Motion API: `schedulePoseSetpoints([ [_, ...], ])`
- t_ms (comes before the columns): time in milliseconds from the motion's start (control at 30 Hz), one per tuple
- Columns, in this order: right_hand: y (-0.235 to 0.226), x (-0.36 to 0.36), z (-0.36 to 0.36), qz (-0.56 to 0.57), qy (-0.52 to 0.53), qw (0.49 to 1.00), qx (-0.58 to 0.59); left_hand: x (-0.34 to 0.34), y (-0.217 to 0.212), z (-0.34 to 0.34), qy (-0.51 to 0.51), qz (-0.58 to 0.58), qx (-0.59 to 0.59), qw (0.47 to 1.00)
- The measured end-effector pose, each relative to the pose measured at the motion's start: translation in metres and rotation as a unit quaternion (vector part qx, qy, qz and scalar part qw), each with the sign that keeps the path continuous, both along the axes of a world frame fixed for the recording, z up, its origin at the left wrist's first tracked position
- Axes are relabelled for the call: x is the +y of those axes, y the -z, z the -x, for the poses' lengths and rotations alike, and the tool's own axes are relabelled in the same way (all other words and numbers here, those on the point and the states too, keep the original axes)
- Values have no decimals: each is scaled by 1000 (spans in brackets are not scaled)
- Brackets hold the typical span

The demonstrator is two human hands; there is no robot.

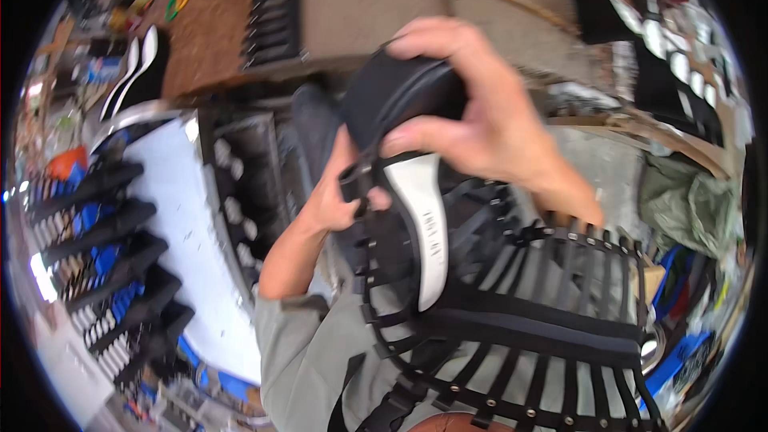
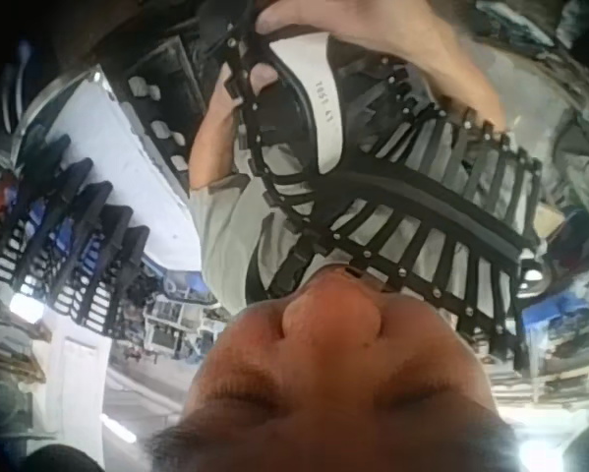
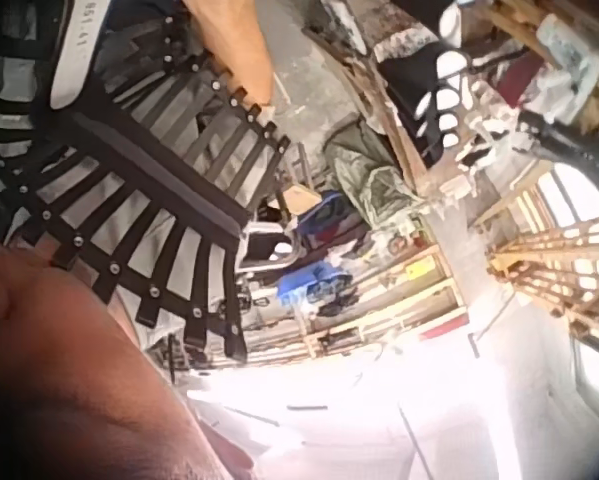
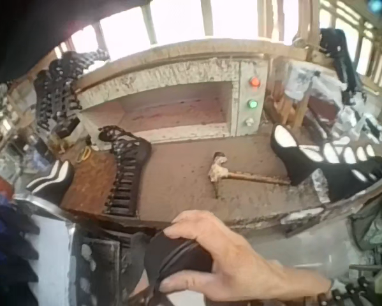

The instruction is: Manually assemble and inspect components of a high-heeled cage sandal.

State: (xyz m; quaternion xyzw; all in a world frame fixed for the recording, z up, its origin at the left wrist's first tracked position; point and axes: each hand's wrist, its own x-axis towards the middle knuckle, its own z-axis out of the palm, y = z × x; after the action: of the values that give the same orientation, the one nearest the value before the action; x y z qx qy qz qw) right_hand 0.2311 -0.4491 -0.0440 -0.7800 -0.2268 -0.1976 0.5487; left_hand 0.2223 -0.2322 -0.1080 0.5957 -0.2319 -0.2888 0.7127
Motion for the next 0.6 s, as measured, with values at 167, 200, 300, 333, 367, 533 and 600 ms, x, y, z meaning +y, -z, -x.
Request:
schedulePoseSetpoints([
  [167,41,-2,-16,5,-67,992,103,-47,40,-19,16,68,13,997],
  [200,40,-9,-15,15,-87,986,142,-27,41,-25,37,91,23,995],
  [300,22,-15,-10,85,36,995,36,25,-15,69,53,127,48,989],
  [333,11,-35,-4,183,209,960,-39,-52,41,-57,59,141,60,986],
  [367,19,-41,-21,202,327,916,-115,-30,40,-41,9,120,65,991],
  [533,13,-186,-16,394,605,674,157,-14,67,-21,-20,136,145,980],
  [600,15,-209,-26,349,551,713,257,-6,71,-33,-85,126,174,973],
])
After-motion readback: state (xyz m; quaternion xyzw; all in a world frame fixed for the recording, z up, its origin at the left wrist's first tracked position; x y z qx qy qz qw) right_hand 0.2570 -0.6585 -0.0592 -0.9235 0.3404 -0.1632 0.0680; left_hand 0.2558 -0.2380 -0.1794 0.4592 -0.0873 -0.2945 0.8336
